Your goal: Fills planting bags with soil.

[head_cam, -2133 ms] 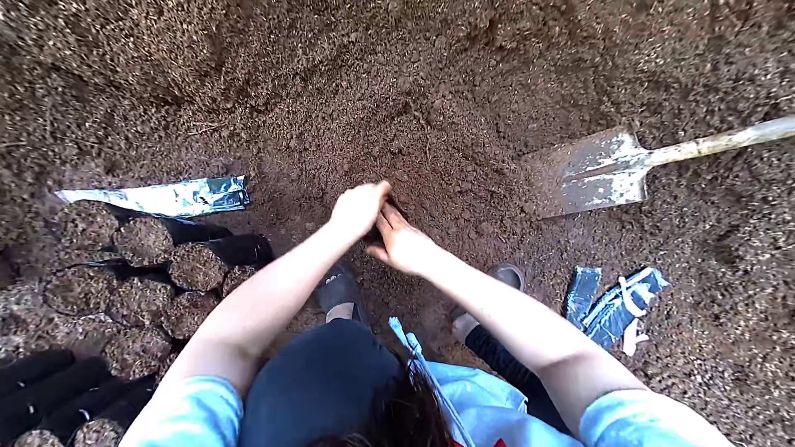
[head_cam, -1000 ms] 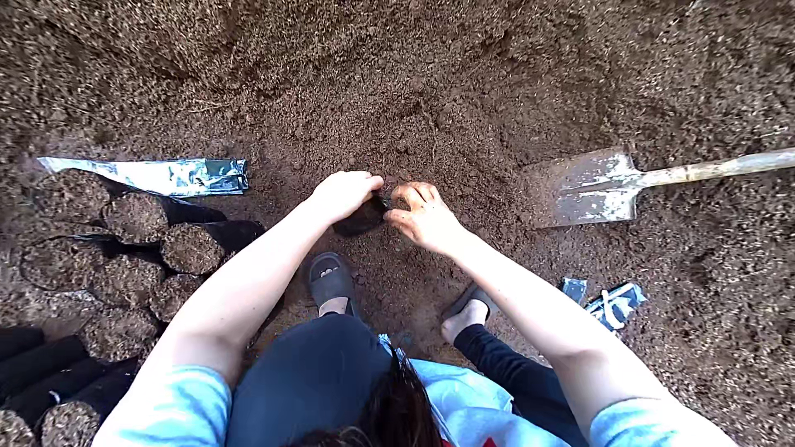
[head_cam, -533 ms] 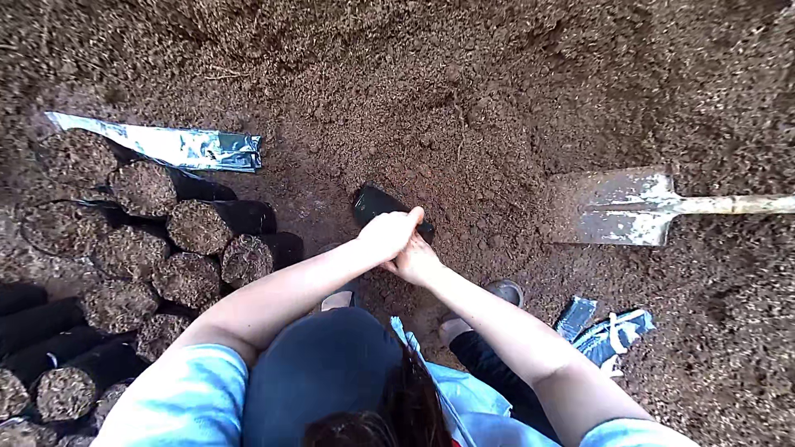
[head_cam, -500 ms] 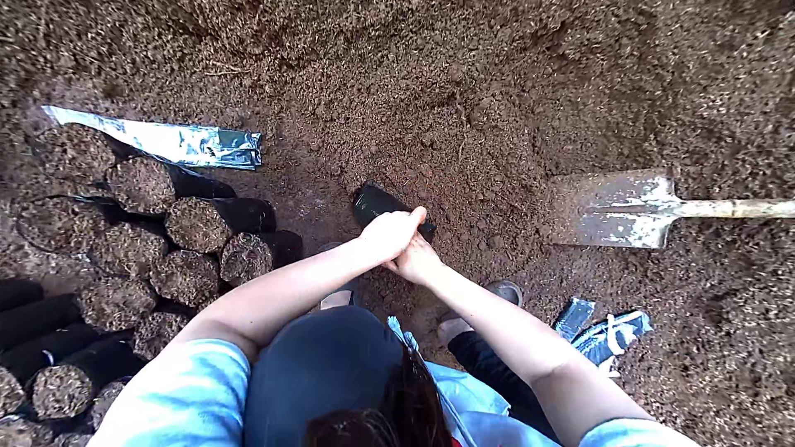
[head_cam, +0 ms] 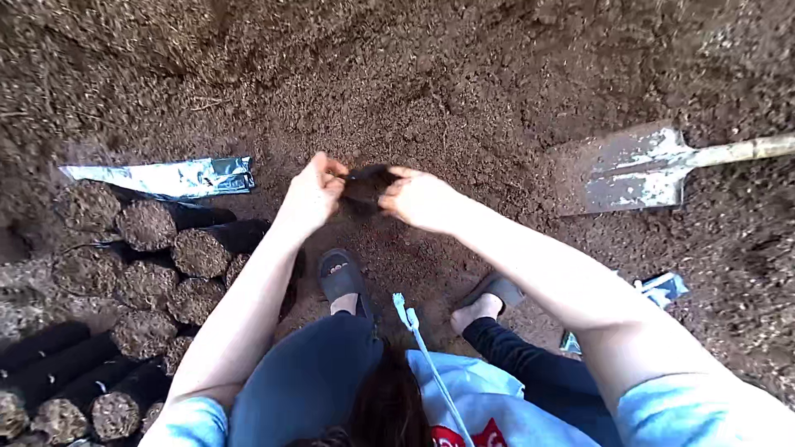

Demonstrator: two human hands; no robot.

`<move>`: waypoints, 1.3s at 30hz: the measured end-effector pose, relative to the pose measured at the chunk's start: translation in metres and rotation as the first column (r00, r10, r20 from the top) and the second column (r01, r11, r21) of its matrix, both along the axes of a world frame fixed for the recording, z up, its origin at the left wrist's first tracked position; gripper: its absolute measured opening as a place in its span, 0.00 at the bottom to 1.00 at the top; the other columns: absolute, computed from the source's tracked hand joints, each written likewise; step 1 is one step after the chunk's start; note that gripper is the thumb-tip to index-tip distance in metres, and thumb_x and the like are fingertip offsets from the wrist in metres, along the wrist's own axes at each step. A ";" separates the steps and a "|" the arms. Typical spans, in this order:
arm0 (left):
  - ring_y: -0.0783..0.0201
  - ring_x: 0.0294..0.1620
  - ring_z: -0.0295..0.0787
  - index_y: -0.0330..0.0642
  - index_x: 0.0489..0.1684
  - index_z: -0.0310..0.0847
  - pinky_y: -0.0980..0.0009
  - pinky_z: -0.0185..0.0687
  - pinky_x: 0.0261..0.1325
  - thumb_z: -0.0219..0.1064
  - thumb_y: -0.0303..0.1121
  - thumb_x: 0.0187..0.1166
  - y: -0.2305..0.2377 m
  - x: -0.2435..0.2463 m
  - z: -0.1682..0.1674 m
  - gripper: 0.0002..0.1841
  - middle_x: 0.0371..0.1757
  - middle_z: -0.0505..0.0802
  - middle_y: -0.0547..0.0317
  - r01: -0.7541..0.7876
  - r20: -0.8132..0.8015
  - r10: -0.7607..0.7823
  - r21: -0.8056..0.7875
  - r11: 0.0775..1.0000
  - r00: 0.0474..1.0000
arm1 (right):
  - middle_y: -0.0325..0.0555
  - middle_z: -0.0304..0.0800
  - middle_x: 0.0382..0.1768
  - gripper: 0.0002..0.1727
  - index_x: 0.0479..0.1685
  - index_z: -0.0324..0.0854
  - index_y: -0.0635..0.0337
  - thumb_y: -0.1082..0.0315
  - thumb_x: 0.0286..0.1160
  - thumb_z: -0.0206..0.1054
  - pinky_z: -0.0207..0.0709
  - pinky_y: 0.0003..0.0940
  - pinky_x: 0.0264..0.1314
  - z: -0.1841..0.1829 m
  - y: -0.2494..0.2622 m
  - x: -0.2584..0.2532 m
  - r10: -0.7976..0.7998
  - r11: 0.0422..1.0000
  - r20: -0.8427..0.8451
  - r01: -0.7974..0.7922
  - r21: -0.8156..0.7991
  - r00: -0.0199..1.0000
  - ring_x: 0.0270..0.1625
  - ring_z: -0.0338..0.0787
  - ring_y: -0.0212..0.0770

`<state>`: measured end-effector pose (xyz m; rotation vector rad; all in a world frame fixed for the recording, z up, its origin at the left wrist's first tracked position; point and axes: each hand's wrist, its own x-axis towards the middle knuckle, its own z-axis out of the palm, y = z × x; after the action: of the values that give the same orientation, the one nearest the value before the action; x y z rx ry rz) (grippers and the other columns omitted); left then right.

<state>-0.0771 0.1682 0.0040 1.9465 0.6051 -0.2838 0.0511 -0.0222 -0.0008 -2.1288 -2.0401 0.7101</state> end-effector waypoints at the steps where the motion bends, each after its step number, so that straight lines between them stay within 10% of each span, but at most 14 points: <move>1: 0.70 0.23 0.77 0.41 0.67 0.73 0.69 0.75 0.28 0.54 0.29 0.90 0.002 -0.004 0.005 0.13 0.32 0.88 0.58 -0.041 -0.013 0.040 -0.025 0.999 0.999 | 0.56 0.94 0.52 0.14 0.52 0.89 0.64 0.66 0.89 0.59 0.57 0.56 0.91 0.011 -0.001 0.004 0.021 0.999 0.017 -0.022 0.039 1.000 0.64 0.91 0.55; 4: 0.61 0.28 0.84 0.40 0.72 0.70 0.60 0.82 0.34 0.55 0.28 0.88 -0.005 -0.009 -0.009 0.17 0.38 0.90 0.50 -0.103 -0.073 0.107 0.059 0.993 0.992 | 0.52 0.92 0.64 0.15 0.55 0.90 0.59 0.65 0.89 0.57 0.53 0.58 0.93 -0.006 -0.008 0.006 -0.034 0.977 -0.032 0.040 0.210 0.999 0.75 0.85 0.53; 7: 0.44 0.40 0.91 0.37 0.78 0.65 0.43 0.86 0.46 0.57 0.29 0.86 -0.015 -0.007 -0.041 0.22 0.41 0.91 0.41 -0.079 -0.190 0.103 0.127 0.989 0.976 | 0.50 0.88 0.71 0.17 0.62 0.88 0.61 0.64 0.88 0.59 0.70 0.45 0.86 -0.054 -0.025 0.003 -0.445 0.806 -0.424 0.559 0.194 0.789 0.78 0.82 0.46; 9: 0.42 0.40 0.90 0.37 0.78 0.64 0.41 0.85 0.47 0.58 0.29 0.87 -0.025 -0.003 -0.041 0.22 0.39 0.89 0.41 -0.041 -0.210 0.078 0.175 0.984 0.975 | 0.53 0.84 0.74 0.23 0.75 0.78 0.65 0.62 0.93 0.48 0.75 0.42 0.81 -0.089 -0.038 0.001 -0.749 0.439 -0.624 0.874 -0.211 0.225 0.76 0.83 0.43; 11: 0.41 0.39 0.91 0.33 0.67 0.68 0.40 0.87 0.45 0.60 0.25 0.84 -0.030 -0.005 -0.036 0.16 0.41 0.88 0.39 0.045 -0.139 -0.009 0.265 0.963 0.990 | 0.55 0.80 0.75 0.31 0.84 0.65 0.63 0.49 0.97 0.41 0.80 0.42 0.73 -0.130 -0.046 -0.011 -0.642 0.093 -0.617 0.752 -0.653 -0.455 0.72 0.85 0.45; 14: 0.42 0.46 0.90 0.33 0.50 0.81 0.44 0.90 0.48 0.63 0.20 0.80 -0.027 -0.014 -0.034 0.07 0.66 0.80 0.35 0.218 0.015 -0.238 0.345 0.913 0.971 | 0.55 0.79 0.74 0.39 0.84 0.61 0.63 0.38 0.93 0.37 0.81 0.40 0.70 -0.167 -0.030 -0.023 -0.228 0.062 -0.520 0.521 -0.851 -0.823 0.70 0.86 0.46; 17: 0.43 0.46 0.94 0.40 0.46 0.90 0.47 0.92 0.48 0.62 0.18 0.80 -0.026 -0.008 -0.026 0.11 0.83 0.73 0.36 0.360 -0.075 -0.357 0.348 0.865 0.931 | 0.61 0.71 0.79 0.46 0.89 0.50 0.63 0.31 0.88 0.36 0.79 0.44 0.73 -0.178 0.017 -0.003 -0.036 0.057 -0.448 0.446 -0.893 -0.893 0.74 0.81 0.52; 21: 0.39 0.59 0.93 0.48 0.79 0.80 0.43 0.89 0.57 0.60 0.19 0.80 -0.011 0.012 -0.017 0.27 0.94 0.62 0.44 0.535 -0.335 -0.441 0.276 0.799 0.832 | 0.57 0.48 0.93 0.57 0.96 0.38 0.42 0.15 0.72 0.37 0.60 0.74 0.84 -0.187 0.064 0.025 0.290 0.095 -0.336 0.376 -0.922 -0.896 0.92 0.56 0.63; 26: 0.58 0.82 0.78 0.45 0.87 0.71 0.54 0.77 0.80 0.59 0.20 0.77 -0.005 0.037 -0.013 0.32 0.95 0.64 0.62 0.531 -0.311 -0.497 0.029 0.847 0.810 | 0.48 0.77 0.78 0.56 0.84 0.63 0.33 0.09 0.60 0.32 0.74 0.73 0.66 -0.181 0.101 0.092 0.496 0.216 -0.417 0.574 -0.790 -0.762 0.78 0.77 0.57; 30: 0.75 0.37 0.88 0.54 0.90 0.67 0.71 0.86 0.40 0.59 0.22 0.79 -0.005 0.056 -0.014 0.34 0.95 0.62 0.67 0.368 -0.305 -0.404 -0.170 0.914 0.863 | 0.46 0.84 0.65 0.50 0.75 0.69 0.42 0.16 0.71 0.27 0.80 0.58 0.65 -0.189 0.109 0.117 0.561 0.242 -0.453 0.661 -0.711 -0.693 0.68 0.84 0.48; 33: 0.73 0.31 0.85 0.55 0.92 0.63 0.70 0.84 0.35 0.60 0.24 0.82 0.002 0.076 -0.010 0.34 0.91 0.70 0.61 0.277 -0.304 -0.327 -0.196 0.941 0.895 | 0.46 0.83 0.63 0.44 0.74 0.68 0.45 0.23 0.80 0.27 0.81 0.53 0.63 -0.168 0.091 0.115 0.499 0.202 -0.472 0.627 -0.752 -0.727 0.65 0.84 0.46; 37: 0.63 0.24 0.82 0.53 0.95 0.55 0.64 0.83 0.33 0.63 0.27 0.84 -0.003 0.085 -0.015 0.37 0.46 0.90 0.45 0.239 -0.300 -0.287 -0.188 0.953 0.910 | 0.46 0.87 0.51 0.41 0.66 0.71 0.48 0.28 0.84 0.25 0.84 0.47 0.51 -0.106 0.054 0.099 0.338 0.239 -0.569 0.653 -0.719 -0.750 0.54 0.87 0.43; 39: 0.59 0.26 0.84 0.50 0.95 0.56 0.60 0.85 0.36 0.64 0.26 0.84 -0.011 0.084 -0.016 0.36 0.49 0.91 0.40 0.214 -0.291 -0.265 -0.195 0.957 0.919 | 0.44 0.88 0.48 0.41 0.63 0.73 0.47 0.28 0.84 0.24 0.86 0.45 0.49 -0.074 0.033 0.082 0.291 0.289 -0.591 0.658 -0.695 -0.752 0.51 0.89 0.42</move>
<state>0.0064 0.1571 -0.0117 1.8323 0.5268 -0.7882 0.1330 0.0104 -0.0747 -0.5664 0.4421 0.7508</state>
